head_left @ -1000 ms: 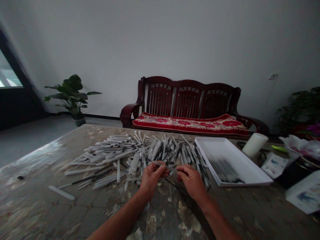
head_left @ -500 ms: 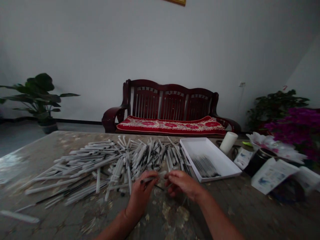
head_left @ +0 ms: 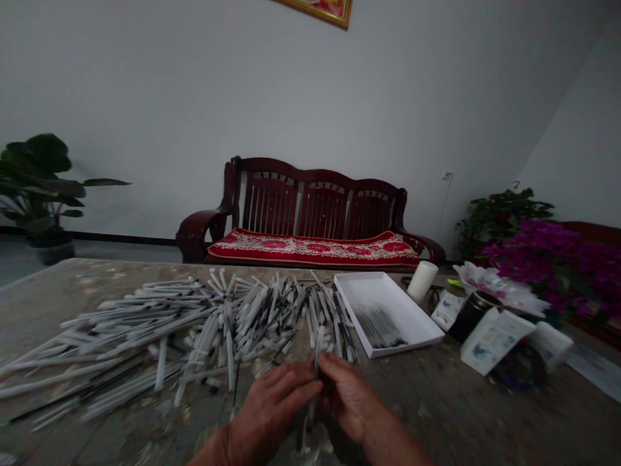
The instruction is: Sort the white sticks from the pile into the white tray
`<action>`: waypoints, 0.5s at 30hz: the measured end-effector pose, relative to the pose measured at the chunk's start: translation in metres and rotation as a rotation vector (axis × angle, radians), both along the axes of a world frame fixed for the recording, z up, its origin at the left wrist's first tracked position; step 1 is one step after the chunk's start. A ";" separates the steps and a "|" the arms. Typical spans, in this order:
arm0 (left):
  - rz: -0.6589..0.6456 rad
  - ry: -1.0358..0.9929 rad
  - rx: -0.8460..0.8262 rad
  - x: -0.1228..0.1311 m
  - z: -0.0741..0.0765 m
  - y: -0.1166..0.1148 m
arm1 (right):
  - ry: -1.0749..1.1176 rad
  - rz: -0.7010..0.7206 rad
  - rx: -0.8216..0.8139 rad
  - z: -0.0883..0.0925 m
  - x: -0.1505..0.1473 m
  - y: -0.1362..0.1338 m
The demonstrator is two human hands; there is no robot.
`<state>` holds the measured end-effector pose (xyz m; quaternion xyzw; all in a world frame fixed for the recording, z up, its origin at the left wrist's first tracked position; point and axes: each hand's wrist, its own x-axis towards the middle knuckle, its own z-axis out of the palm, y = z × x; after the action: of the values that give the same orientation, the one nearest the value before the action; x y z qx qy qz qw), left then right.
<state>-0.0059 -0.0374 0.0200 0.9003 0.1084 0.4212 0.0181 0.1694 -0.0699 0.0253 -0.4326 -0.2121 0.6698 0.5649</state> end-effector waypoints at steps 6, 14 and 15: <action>0.105 0.100 -0.196 -0.003 -0.010 0.010 | -1.064 -0.194 0.021 0.038 0.113 0.049; 0.133 0.130 -0.288 -0.007 -0.020 0.022 | -1.631 -0.170 -0.230 0.030 0.223 0.082; 0.136 0.131 -0.294 -0.008 -0.020 0.022 | -1.695 -0.159 -0.258 0.025 0.227 0.082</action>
<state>-0.0136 -0.0153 -0.0001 0.9040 0.2305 0.3416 0.1138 0.3969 0.0122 0.0505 -0.8612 -0.4536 0.0979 0.2074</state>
